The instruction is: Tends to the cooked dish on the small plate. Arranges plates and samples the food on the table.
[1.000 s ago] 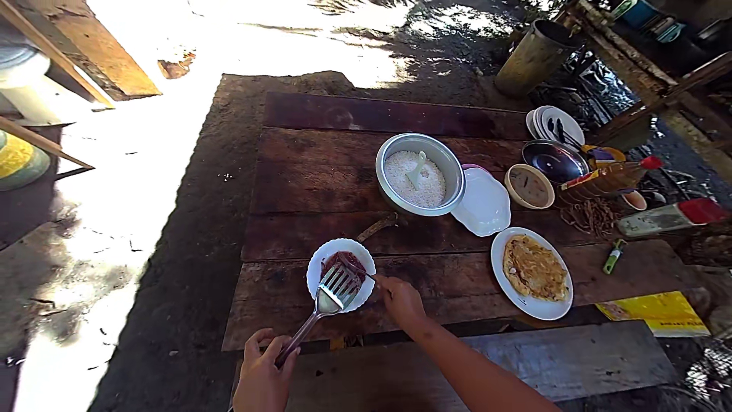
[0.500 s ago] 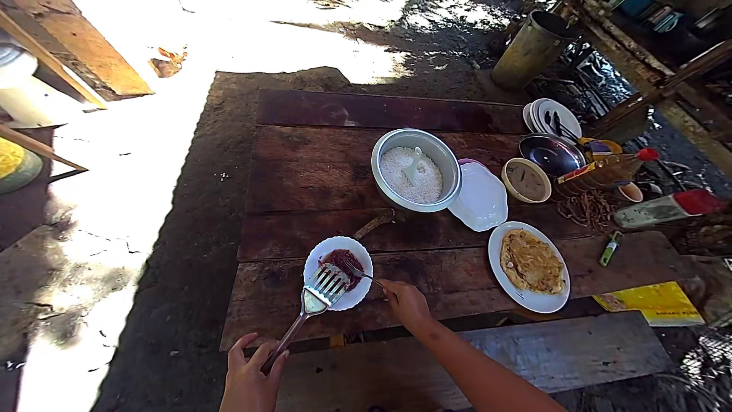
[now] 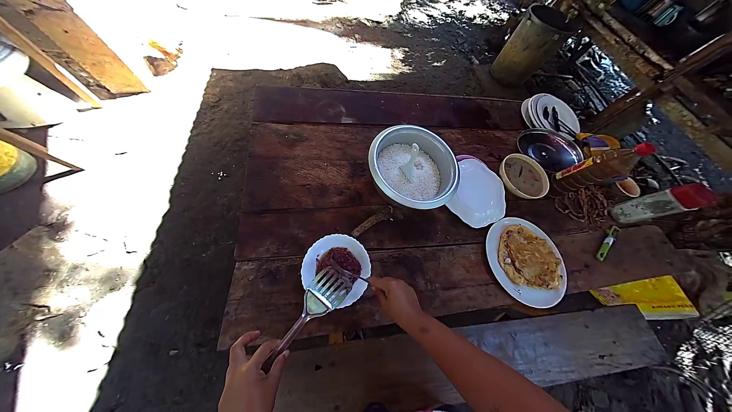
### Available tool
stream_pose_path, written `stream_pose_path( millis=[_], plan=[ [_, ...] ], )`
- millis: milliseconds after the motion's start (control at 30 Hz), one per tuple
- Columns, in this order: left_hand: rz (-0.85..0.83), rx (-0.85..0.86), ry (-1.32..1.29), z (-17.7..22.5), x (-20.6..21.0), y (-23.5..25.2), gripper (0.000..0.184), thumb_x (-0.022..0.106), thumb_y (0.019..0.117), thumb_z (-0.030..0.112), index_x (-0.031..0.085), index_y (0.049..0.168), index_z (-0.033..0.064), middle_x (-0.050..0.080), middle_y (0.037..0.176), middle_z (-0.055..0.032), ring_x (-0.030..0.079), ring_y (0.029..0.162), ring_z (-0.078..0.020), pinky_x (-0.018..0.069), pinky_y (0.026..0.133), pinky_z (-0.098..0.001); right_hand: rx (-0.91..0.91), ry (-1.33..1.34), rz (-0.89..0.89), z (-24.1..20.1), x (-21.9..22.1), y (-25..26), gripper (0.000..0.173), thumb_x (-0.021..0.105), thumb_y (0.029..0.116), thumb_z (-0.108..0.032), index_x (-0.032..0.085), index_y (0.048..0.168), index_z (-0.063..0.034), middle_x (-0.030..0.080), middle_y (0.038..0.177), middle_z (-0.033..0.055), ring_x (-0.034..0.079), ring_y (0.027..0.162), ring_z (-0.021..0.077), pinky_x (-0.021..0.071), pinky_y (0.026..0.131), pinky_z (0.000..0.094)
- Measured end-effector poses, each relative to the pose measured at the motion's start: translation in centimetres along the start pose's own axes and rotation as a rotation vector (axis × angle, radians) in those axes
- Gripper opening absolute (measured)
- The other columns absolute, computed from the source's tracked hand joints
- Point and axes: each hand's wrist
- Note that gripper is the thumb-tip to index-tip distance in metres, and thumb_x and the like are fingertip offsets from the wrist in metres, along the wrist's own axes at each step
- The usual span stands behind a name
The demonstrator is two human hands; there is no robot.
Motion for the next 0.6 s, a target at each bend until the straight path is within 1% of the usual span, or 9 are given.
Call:
stream_pose_path(
  millis=[67, 133, 200, 267, 333, 400, 467, 533, 600],
  plan=[
    [-0.001, -0.001, -0.004, 0.0, 0.1, 0.1, 0.012, 0.082, 0.0807, 0.004, 0.079, 0.093, 0.0048, 0.053, 0.136, -0.0352, 0.061, 0.109, -0.0539, 0.0519, 0.084, -0.0645, 0.041, 0.027, 0.017, 0.1, -0.3, 0.1, 0.041, 0.040, 0.1114, -0.018, 0.058, 0.148, -0.0165, 0.066, 0.138, 0.0133, 0.062, 0.128, 0.0310, 0.0467, 0.108, 0.0507],
    [0.011, -0.003, -0.005, 0.1, 0.1, 0.1, 0.013, 0.082, 0.0807, 0.004, 0.079, 0.093, 0.0048, 0.053, 0.136, -0.0349, 0.062, 0.109, -0.0534, 0.0518, 0.084, -0.0648, -0.010, 0.065, 0.056, -0.1, -0.4, -0.5, 0.040, 0.042, 0.1108, -0.016, 0.059, 0.146, -0.0139, 0.067, 0.136, 0.0148, 0.064, 0.126, 0.0315, 0.0470, 0.108, 0.0502],
    [0.024, -0.005, -0.008, 0.2, 0.1, 0.0, 0.013, 0.082, 0.0808, 0.004, 0.079, 0.094, 0.0039, 0.054, 0.136, -0.0347, 0.062, 0.109, -0.0532, 0.0515, 0.083, -0.0651, -0.058, 0.065, 0.059, -0.3, 0.0, -1.0, 0.039, 0.043, 0.1099, -0.015, 0.061, 0.144, -0.0125, 0.068, 0.132, 0.0164, 0.065, 0.123, 0.0327, 0.0483, 0.105, 0.0504],
    [0.030, -0.003, -0.002, 0.3, 0.0, 0.0, 0.013, 0.082, 0.0801, 0.004, 0.079, 0.093, 0.0039, 0.055, 0.135, -0.0347, 0.062, 0.108, -0.0532, 0.0520, 0.082, -0.0649, -0.003, 0.035, 0.026, 0.1, 0.2, -0.6, 0.040, 0.041, 0.1107, -0.017, 0.060, 0.146, -0.0151, 0.067, 0.135, 0.0149, 0.064, 0.125, 0.0318, 0.0477, 0.106, 0.0506],
    [0.018, -0.008, -0.015, 0.3, 0.0, -0.1, 0.013, 0.082, 0.0809, 0.003, 0.079, 0.094, 0.0035, 0.054, 0.135, -0.0347, 0.062, 0.109, -0.0529, 0.0520, 0.084, -0.0642, 0.070, 0.026, 0.021, 0.9, 0.0, 0.1, 0.041, 0.040, 0.1114, -0.019, 0.057, 0.149, -0.0177, 0.065, 0.138, 0.0133, 0.062, 0.128, 0.0310, 0.0466, 0.108, 0.0510],
    [0.014, -0.012, -0.019, 0.3, 0.0, 0.0, 0.013, 0.081, 0.0817, 0.003, 0.079, 0.095, 0.0038, 0.054, 0.135, -0.0343, 0.062, 0.110, -0.0518, 0.0520, 0.084, -0.0633, 0.058, 0.051, 0.058, 0.9, -0.2, 0.0, 0.041, 0.040, 0.1115, -0.018, 0.057, 0.149, -0.0169, 0.066, 0.138, 0.0137, 0.063, 0.127, 0.0311, 0.0466, 0.108, 0.0501],
    [0.017, -0.015, -0.011, 0.3, 0.1, 0.0, 0.013, 0.082, 0.0814, 0.004, 0.079, 0.094, 0.0040, 0.055, 0.134, -0.0339, 0.063, 0.108, -0.0512, 0.0522, 0.083, -0.0635, 0.012, 0.049, 0.072, 0.6, -0.2, -0.5, 0.040, 0.041, 0.1111, -0.018, 0.059, 0.147, -0.0150, 0.067, 0.135, 0.0150, 0.064, 0.125, 0.0316, 0.0473, 0.107, 0.0497],
    [0.015, -0.010, -0.008, 0.4, 0.1, 0.0, 0.013, 0.082, 0.0812, 0.004, 0.079, 0.094, 0.0033, 0.056, 0.133, -0.0342, 0.062, 0.108, -0.0514, 0.0520, 0.083, -0.0639, 0.039, 0.003, 0.014, 0.6, -0.2, -0.2, 0.041, 0.040, 0.1117, -0.019, 0.057, 0.149, -0.0170, 0.066, 0.136, 0.0144, 0.063, 0.127, 0.0311, 0.0467, 0.108, 0.0496],
    [-0.003, -0.021, -0.019, 0.5, 0.1, 0.2, 0.014, 0.081, 0.0823, 0.004, 0.078, 0.096, 0.0030, 0.056, 0.132, -0.0337, 0.061, 0.111, -0.0521, 0.0511, 0.086, -0.0645, 0.093, -0.020, -0.003, 1.1, -0.3, 0.5, 0.042, 0.039, 0.1120, -0.021, 0.055, 0.150, -0.0190, 0.065, 0.139, 0.0141, 0.062, 0.129, 0.0317, 0.0463, 0.108, 0.0512]
  ],
)
Point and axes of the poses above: each hand's wrist, its own y-axis towards the middle knuckle, its own x-axis out of the palm, z = x × y
